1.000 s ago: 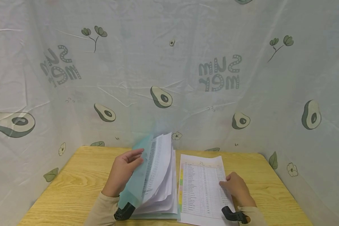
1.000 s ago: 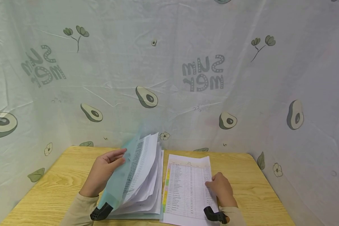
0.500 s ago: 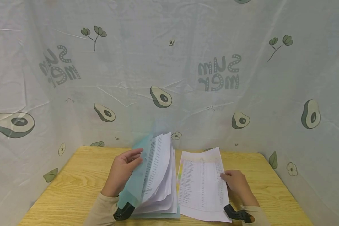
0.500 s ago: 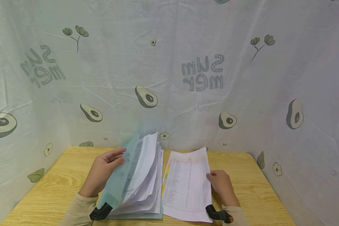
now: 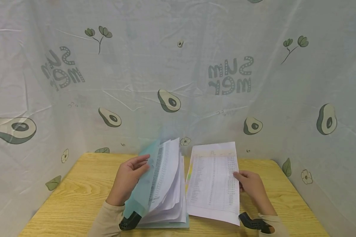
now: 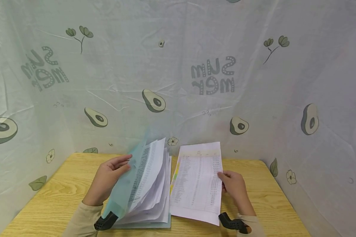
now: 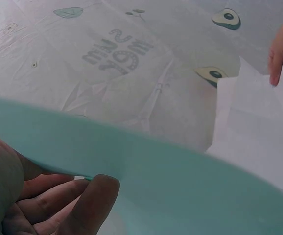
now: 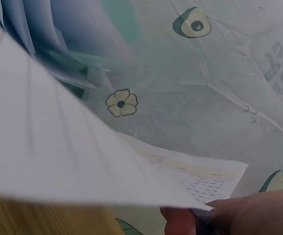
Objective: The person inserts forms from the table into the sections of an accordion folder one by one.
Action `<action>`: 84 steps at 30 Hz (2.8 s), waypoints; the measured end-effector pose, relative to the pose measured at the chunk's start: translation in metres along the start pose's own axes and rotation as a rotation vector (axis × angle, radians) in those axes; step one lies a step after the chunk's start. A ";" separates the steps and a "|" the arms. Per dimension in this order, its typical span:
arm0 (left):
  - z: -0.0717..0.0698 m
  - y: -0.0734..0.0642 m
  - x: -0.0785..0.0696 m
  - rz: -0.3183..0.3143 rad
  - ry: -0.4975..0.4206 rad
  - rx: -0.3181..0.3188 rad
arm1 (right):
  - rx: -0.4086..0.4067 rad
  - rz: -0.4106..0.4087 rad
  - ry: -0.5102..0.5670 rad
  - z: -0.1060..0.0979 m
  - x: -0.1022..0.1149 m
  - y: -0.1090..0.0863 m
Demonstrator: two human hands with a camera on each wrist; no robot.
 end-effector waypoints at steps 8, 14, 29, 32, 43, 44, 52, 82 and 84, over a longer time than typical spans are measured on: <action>-0.001 -0.001 -0.001 -0.016 0.011 -0.003 | -0.087 -0.021 0.033 -0.011 0.009 -0.004; -0.003 -0.001 -0.001 -0.019 0.009 -0.006 | -0.128 -0.023 0.085 -0.017 0.014 -0.008; -0.008 0.002 -0.001 -0.005 -0.006 0.004 | -0.183 -0.040 0.110 -0.031 0.022 -0.013; -0.009 0.002 -0.001 -0.010 -0.016 0.000 | -0.207 -0.031 0.136 -0.034 0.023 -0.013; -0.011 0.002 0.000 -0.034 -0.049 -0.004 | -0.254 0.012 0.229 -0.040 0.021 -0.013; -0.011 0.002 0.000 -0.034 -0.048 -0.003 | -0.255 0.013 0.231 -0.040 0.021 -0.013; -0.011 0.001 0.002 -0.037 -0.025 -0.007 | -0.261 0.013 0.250 -0.042 0.021 -0.016; -0.018 0.001 0.001 -0.041 -0.078 -0.031 | -0.252 -0.030 0.410 -0.026 0.040 -0.021; -0.018 0.001 0.001 -0.038 -0.078 -0.030 | -0.248 -0.032 0.402 -0.024 0.039 -0.021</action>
Point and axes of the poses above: each hand's wrist, its own y-axis towards the middle knuckle, its own z-axis out of the palm, x = y × z, the point moved 8 cm from there along y, towards the middle knuckle, and after that the axes turned 8 degrees about y, right-handed, at the moved point
